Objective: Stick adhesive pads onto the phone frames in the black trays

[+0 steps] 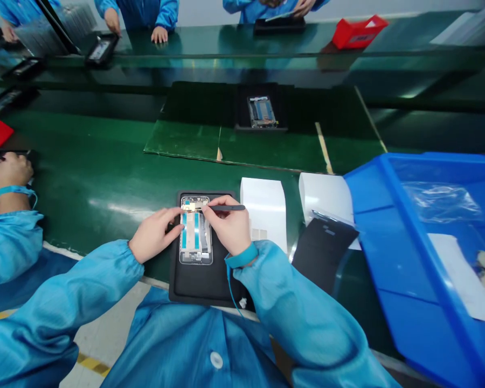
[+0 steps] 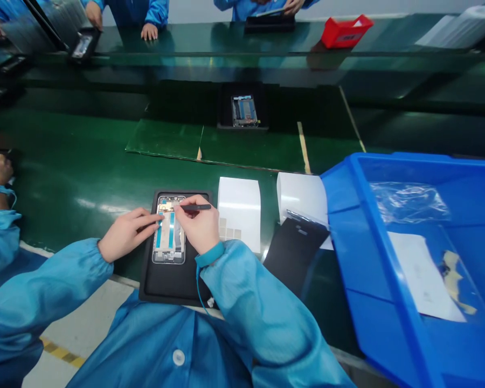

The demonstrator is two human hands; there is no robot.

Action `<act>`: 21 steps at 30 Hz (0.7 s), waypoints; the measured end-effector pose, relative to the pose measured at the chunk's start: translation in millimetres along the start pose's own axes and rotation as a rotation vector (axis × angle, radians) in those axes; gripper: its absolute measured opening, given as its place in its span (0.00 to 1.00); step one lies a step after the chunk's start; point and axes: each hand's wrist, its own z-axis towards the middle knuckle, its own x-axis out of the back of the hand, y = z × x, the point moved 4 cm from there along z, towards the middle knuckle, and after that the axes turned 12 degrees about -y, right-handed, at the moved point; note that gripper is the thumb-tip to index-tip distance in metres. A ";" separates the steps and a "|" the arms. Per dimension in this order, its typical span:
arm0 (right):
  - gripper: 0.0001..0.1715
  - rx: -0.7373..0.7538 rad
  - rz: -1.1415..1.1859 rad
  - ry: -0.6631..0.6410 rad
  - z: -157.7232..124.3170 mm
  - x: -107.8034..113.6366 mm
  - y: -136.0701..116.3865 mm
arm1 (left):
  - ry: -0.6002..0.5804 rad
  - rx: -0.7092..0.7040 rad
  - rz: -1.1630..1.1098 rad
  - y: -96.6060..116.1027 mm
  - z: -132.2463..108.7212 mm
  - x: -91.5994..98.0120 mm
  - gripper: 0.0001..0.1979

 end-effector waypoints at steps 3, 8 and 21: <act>0.09 0.023 0.069 0.004 1.9 -0.5 0.4 | 0.017 0.195 -0.175 -3.6 5.5 -1.9 0.17; 0.13 0.043 0.263 0.068 7.0 7.9 -4.5 | -0.017 0.362 -0.069 5.6 21.3 -2.4 0.16; 0.12 0.094 0.259 0.259 -4.2 129.9 9.6 | -0.146 0.516 0.378 -121.9 -14.0 103.4 0.24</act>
